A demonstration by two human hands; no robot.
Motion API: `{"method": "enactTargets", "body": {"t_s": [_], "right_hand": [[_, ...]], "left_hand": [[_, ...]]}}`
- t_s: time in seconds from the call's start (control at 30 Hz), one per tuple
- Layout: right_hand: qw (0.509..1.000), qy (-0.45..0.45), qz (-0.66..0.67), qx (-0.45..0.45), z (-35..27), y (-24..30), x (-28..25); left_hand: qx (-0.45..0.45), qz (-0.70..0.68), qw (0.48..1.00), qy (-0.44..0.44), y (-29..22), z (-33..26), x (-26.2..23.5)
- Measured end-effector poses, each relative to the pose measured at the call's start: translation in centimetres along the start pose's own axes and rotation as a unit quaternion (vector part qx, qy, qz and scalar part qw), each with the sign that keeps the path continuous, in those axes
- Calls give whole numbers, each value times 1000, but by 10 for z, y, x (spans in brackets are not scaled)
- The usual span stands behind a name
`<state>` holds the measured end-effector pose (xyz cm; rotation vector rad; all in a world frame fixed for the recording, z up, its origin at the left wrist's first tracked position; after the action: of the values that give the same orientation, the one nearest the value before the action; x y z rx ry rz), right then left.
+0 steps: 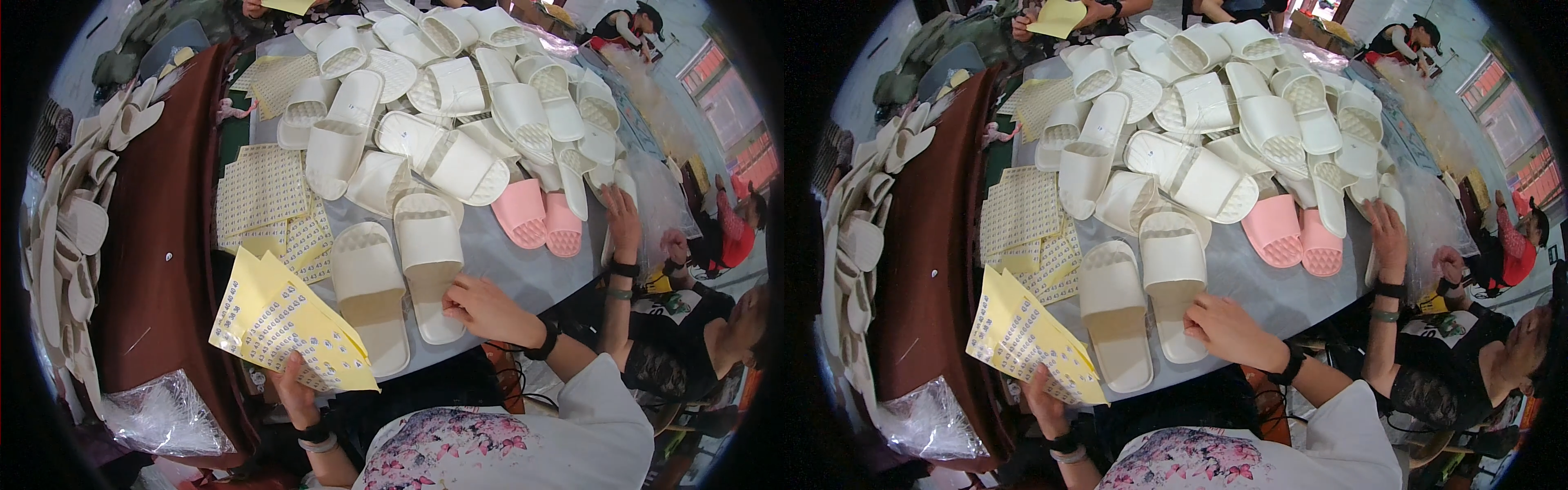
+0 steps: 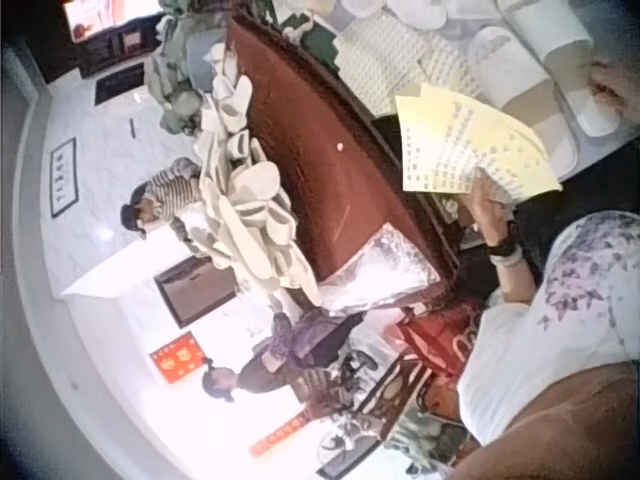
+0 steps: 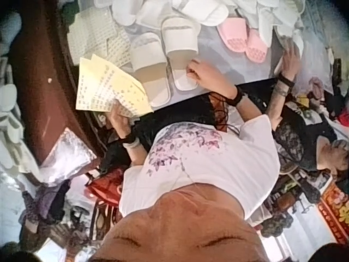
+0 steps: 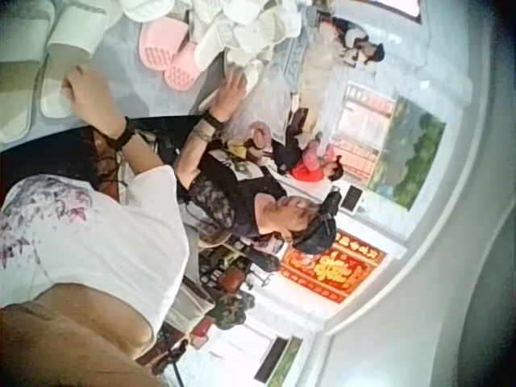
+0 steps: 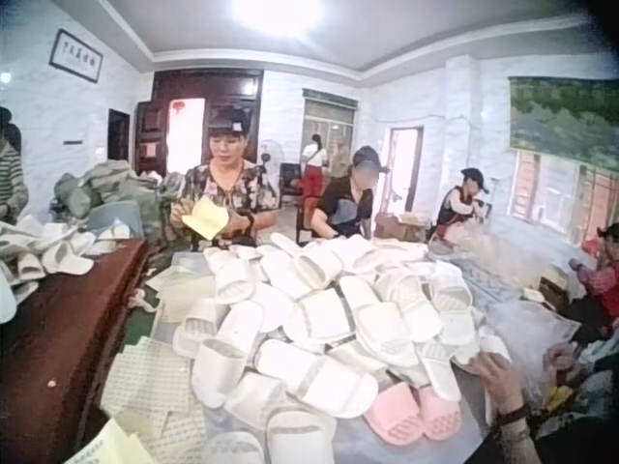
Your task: Apply size stickers to the insoles of manufactured slippers.
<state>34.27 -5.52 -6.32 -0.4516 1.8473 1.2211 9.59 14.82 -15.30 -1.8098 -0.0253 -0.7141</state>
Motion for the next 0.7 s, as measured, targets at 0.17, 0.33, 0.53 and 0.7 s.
{"method": "enactTargets", "body": {"t_s": [0.17, 0.33, 0.53, 0.7], "right_hand": [[1000, -5, -21, -7, 1, 1, 9], [999, -31, -29, 7, 0, 2, 9], [986, 23, 99, 133, 17, -27, 2], [960, 60, 242, 131, 20, -38, 10]], "left_hand": [[13, -26, 1000, 8, 3, 3, -3], [-15, -5, 1000, 19, 2, 1, 0], [-15, -11, 999, 28, 5, 3, -5], [-3, -20, 999, 26, 6, 3, 0]]}}
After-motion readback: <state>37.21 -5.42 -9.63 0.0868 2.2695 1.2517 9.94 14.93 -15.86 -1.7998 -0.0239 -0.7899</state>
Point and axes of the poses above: each hand's wrist, its own z-axis towards the middle knuckle, its own x-axis out of the palm, y = z × x, the point moved 8 cm from there along z, towards the middle knuckle, and after that the axes turned 6 degrees about x, right-handed, at the moved point
